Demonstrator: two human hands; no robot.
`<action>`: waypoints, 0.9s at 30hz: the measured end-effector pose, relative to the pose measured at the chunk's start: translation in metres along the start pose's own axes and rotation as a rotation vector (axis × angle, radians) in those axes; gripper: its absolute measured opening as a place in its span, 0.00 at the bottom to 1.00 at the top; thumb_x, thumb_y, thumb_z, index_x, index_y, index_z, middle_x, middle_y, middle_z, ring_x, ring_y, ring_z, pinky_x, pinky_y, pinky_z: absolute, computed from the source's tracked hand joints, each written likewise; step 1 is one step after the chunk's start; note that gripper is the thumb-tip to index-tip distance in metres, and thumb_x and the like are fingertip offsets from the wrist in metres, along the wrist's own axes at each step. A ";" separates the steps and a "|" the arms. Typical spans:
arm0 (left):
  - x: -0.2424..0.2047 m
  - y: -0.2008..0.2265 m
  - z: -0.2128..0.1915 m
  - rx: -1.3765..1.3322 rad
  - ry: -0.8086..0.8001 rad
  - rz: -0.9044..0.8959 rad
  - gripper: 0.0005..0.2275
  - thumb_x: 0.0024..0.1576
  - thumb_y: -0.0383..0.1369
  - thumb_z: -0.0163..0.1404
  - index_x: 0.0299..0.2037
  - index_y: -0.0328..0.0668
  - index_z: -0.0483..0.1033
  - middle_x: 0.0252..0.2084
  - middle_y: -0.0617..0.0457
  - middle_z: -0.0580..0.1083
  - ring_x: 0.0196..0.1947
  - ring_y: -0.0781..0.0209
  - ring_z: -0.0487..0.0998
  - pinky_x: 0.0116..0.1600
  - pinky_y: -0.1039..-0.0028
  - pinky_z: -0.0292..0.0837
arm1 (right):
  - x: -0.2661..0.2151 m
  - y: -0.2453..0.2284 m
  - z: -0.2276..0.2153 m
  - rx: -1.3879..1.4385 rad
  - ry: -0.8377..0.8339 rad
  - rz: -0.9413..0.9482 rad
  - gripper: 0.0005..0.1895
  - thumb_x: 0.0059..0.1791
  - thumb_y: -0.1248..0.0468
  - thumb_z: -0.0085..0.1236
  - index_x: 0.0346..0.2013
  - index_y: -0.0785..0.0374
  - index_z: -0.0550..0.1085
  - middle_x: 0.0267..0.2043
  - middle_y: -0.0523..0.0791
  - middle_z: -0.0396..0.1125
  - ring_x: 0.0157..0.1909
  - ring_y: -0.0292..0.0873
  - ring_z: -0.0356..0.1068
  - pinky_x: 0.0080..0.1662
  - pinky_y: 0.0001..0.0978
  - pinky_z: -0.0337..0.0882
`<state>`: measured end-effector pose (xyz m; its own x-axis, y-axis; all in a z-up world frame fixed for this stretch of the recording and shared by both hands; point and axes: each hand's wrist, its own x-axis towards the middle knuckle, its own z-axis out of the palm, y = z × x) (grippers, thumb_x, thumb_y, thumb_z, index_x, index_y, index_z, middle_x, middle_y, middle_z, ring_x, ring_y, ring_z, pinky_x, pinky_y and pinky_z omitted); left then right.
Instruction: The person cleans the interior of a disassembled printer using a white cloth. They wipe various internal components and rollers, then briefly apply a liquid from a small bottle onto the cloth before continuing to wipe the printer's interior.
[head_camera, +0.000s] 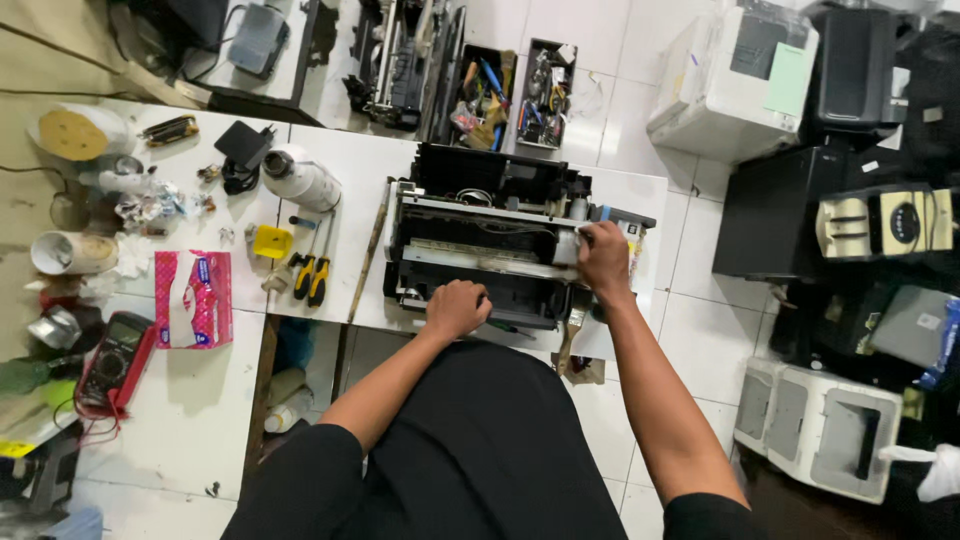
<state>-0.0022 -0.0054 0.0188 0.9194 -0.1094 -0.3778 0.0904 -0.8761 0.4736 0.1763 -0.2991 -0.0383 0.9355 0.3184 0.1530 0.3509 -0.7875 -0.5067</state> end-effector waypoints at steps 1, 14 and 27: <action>0.000 -0.001 -0.002 -0.003 0.003 -0.015 0.15 0.61 0.41 0.45 0.46 0.49 0.85 0.41 0.45 0.82 0.46 0.41 0.84 0.48 0.54 0.80 | 0.004 -0.009 0.009 0.007 -0.010 -0.010 0.05 0.51 0.63 0.63 0.41 0.54 0.83 0.44 0.46 0.72 0.50 0.53 0.76 0.53 0.41 0.77; 0.000 0.000 -0.003 0.004 -0.030 -0.007 0.16 0.62 0.40 0.44 0.47 0.46 0.85 0.40 0.46 0.82 0.45 0.44 0.84 0.49 0.56 0.80 | 0.001 -0.047 0.002 0.092 0.090 -0.068 0.05 0.51 0.67 0.66 0.40 0.58 0.83 0.42 0.46 0.73 0.49 0.52 0.75 0.53 0.39 0.76; 0.088 0.030 -0.035 -0.662 0.467 0.000 0.12 0.63 0.38 0.58 0.53 0.45 0.83 0.41 0.44 0.80 0.44 0.41 0.84 0.43 0.63 0.84 | -0.055 -0.032 0.014 1.597 0.079 0.908 0.14 0.53 0.77 0.59 0.54 0.67 0.79 0.46 0.54 0.76 0.42 0.46 0.79 0.43 0.25 0.82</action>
<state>0.0948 -0.0246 0.0271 0.9710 0.2265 -0.0762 0.1641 -0.4006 0.9014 0.1127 -0.2843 -0.0429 0.8082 0.0713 -0.5846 -0.5283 0.5262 -0.6663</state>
